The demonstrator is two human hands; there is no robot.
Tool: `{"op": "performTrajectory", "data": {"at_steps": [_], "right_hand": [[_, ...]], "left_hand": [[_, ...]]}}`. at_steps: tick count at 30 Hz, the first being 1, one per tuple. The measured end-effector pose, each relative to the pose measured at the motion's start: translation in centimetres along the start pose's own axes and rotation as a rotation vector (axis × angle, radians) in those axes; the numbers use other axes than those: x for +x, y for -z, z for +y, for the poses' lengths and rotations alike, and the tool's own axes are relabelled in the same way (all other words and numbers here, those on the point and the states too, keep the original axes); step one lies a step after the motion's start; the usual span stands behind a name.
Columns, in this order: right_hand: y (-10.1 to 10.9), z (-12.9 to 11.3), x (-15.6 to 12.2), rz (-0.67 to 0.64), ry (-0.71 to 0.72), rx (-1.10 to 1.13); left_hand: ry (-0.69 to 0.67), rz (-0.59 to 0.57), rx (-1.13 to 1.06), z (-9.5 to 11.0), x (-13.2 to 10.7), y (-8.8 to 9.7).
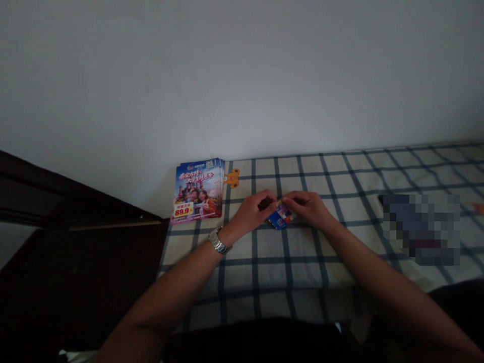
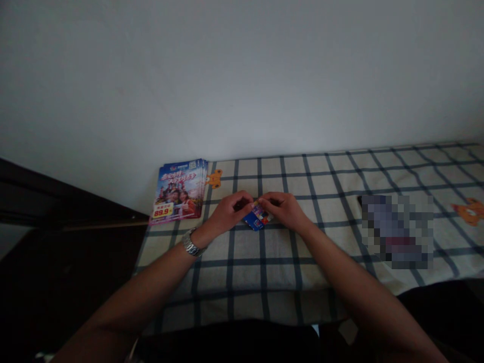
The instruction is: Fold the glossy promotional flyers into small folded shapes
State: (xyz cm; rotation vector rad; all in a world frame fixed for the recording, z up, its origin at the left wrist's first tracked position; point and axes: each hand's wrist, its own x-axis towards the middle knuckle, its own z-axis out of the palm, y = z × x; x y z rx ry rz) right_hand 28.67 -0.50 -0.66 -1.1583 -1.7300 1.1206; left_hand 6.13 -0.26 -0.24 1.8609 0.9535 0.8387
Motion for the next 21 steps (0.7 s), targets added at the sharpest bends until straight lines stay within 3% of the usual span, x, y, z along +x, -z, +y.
{"op": "performTrajectory", "data": {"at_steps": [13,21], "right_hand": [[0.17,0.19,0.13,-0.009,-0.037,0.072],[0.16,0.39,0.1,0.003,-0.028,-0.01]], "left_hand": [[-0.011,0.121,-0.003,-0.39,0.23,0.35],[-0.006,0.044,-0.03,-0.55,0.2,0.08]]}}
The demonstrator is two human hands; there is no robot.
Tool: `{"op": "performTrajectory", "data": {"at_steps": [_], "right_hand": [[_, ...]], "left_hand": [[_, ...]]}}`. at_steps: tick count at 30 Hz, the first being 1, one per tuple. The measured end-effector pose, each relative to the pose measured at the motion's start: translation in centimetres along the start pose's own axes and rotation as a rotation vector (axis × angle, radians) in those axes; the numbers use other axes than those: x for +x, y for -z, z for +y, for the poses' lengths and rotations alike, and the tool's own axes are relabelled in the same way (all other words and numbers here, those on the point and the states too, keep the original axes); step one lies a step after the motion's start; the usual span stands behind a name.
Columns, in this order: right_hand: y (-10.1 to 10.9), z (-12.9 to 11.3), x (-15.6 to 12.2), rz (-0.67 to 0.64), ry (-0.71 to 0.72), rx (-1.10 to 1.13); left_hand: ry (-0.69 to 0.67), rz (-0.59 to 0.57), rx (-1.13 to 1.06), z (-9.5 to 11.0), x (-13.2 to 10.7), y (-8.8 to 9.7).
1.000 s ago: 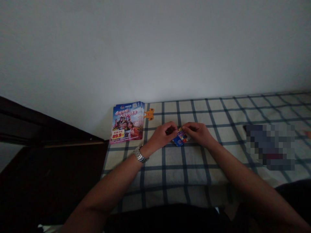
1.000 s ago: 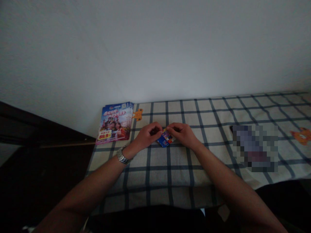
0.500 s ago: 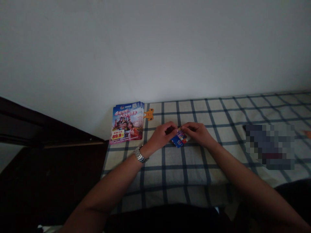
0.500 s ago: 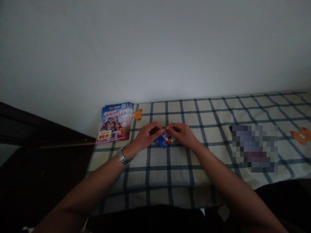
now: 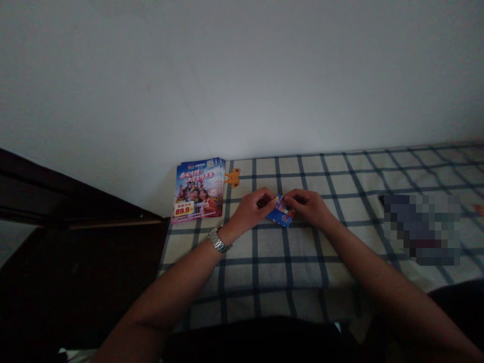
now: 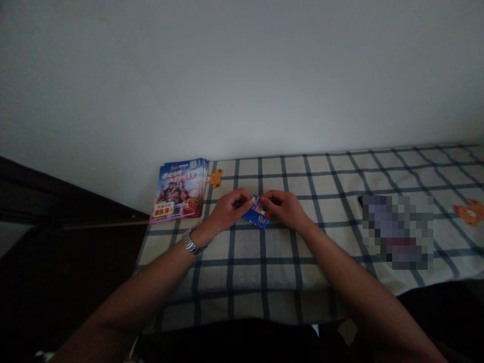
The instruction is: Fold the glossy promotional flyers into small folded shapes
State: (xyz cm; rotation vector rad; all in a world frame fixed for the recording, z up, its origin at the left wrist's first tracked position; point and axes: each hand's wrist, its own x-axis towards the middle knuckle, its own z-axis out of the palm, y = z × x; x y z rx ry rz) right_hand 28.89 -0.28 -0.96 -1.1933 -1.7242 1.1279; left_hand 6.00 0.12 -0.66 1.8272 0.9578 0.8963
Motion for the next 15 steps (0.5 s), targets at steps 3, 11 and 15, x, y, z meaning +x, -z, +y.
{"op": "performTrajectory", "data": {"at_steps": [3,11,15], "right_hand": [[0.04,0.03,-0.05,-0.015,0.008,-0.036],[-0.36,-0.1,-0.3,-0.058,0.013,-0.08],[-0.33,-0.35,-0.2,-0.069,0.02,-0.044]], "left_hand": [[0.005,-0.003,-0.007,0.05,-0.11,-0.14],[0.02,-0.012,0.014,0.38,-0.05,0.0],[0.002,0.034,0.014,0.24,0.03,0.2]]}}
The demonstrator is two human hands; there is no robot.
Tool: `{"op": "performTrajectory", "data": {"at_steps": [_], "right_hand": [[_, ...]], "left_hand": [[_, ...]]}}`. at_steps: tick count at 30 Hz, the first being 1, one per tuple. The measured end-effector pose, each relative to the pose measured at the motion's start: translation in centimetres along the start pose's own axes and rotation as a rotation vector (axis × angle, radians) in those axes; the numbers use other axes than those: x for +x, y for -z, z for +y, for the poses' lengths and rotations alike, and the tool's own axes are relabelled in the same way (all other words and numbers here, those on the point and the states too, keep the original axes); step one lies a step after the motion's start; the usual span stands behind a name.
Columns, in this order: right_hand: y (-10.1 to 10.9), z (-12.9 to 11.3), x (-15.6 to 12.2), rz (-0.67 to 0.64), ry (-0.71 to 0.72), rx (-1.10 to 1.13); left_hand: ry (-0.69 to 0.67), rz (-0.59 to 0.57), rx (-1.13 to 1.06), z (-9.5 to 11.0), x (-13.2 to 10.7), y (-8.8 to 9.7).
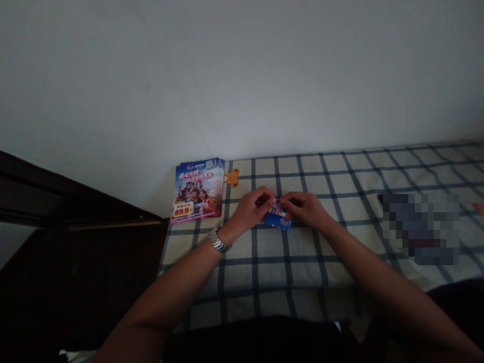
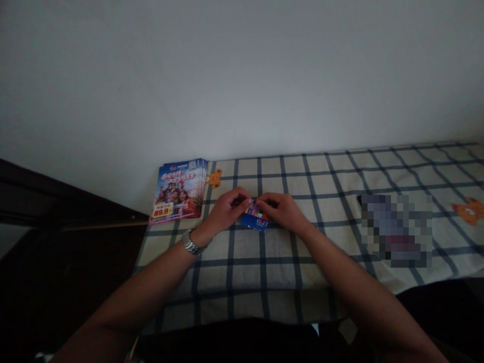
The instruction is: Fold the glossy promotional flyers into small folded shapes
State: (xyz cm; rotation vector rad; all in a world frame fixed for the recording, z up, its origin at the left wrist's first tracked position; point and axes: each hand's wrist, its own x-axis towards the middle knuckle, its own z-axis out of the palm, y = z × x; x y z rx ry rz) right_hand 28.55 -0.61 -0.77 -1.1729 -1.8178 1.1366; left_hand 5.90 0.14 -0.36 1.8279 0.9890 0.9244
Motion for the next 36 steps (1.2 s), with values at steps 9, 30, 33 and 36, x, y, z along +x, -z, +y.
{"op": "performTrajectory", "data": {"at_steps": [9,30,33,36], "right_hand": [[0.33,-0.04,0.23,0.054,-0.016,0.041],[0.23,-0.04,0.16,0.041,-0.01,-0.103],[0.24,-0.08,0.18,0.053,-0.014,-0.086],[0.39,0.17,0.23,0.079,-0.028,-0.078]], "left_hand": [[0.006,0.069,0.015,-0.11,0.21,0.46],[-0.016,-0.045,0.086,0.06,-0.18,0.08],[-0.026,-0.019,0.092,-0.15,-0.06,0.21],[-0.015,-0.003,0.102,-0.19,0.05,0.42]]}}
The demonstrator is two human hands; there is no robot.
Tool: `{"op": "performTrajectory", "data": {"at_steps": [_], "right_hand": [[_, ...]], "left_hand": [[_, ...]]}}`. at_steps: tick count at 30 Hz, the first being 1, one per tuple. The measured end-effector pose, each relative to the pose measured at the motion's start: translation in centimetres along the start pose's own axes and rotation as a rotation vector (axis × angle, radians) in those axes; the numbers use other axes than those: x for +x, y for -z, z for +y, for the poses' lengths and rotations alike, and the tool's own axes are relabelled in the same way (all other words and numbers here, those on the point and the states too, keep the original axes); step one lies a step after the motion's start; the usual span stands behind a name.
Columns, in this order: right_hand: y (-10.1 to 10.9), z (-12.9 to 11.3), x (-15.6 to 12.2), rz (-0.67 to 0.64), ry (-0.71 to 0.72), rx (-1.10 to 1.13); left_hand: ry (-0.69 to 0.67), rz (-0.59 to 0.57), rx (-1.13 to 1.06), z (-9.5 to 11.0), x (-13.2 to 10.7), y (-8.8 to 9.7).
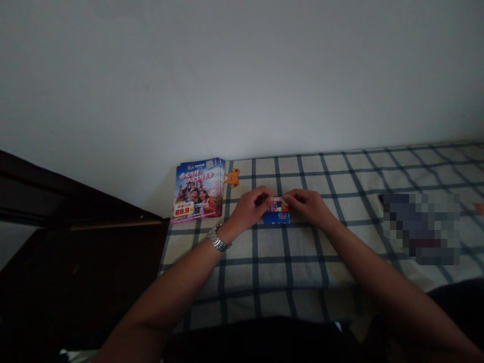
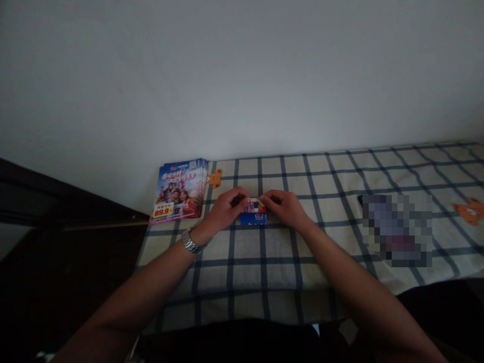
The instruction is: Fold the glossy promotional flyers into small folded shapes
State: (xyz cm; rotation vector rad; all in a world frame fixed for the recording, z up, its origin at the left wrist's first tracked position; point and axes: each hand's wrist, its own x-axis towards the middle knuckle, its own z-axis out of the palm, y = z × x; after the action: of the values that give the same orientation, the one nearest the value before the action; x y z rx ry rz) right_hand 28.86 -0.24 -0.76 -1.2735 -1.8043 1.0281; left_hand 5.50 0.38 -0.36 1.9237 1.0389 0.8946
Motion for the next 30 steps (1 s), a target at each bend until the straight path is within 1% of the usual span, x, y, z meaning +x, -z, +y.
{"op": "performTrajectory", "data": {"at_steps": [5,11,15,17,20,23,25,28,30], "right_hand": [[0.2,0.5,0.1,0.006,0.0,-0.052],[0.2,0.6,0.2,0.031,0.043,-0.127],[0.1,0.6,0.2,0.057,0.056,-0.165],[0.1,0.5,0.2,0.07,0.063,-0.167],[0.0,0.6,0.1,0.093,0.059,-0.15],[-0.1,0.8,0.1,0.127,0.066,-0.068],[0.0,1.1,0.2,0.16,0.107,-0.033],[0.3,1.2,0.3,0.194,0.215,-0.123],[0.4,1.1,0.4,0.154,0.315,-0.199]], "left_hand": [[0.014,-0.004,0.008,0.1,0.0,0.1],[0.017,-0.014,0.004,-0.1,-0.1,-0.1],[-0.03,-0.015,0.092,0.1,0.0,0.2],[-0.049,-0.016,0.142,0.2,0.0,0.4],[-0.038,-0.033,0.151,0.2,0.0,0.6],[-0.024,0.001,0.141,-0.2,0.1,0.5],[-0.013,0.05,0.123,-0.6,0.1,0.6],[-0.013,0.099,0.189,-1.2,0.2,0.7],[-0.017,0.116,0.247,-1.4,0.2,0.7]]}}
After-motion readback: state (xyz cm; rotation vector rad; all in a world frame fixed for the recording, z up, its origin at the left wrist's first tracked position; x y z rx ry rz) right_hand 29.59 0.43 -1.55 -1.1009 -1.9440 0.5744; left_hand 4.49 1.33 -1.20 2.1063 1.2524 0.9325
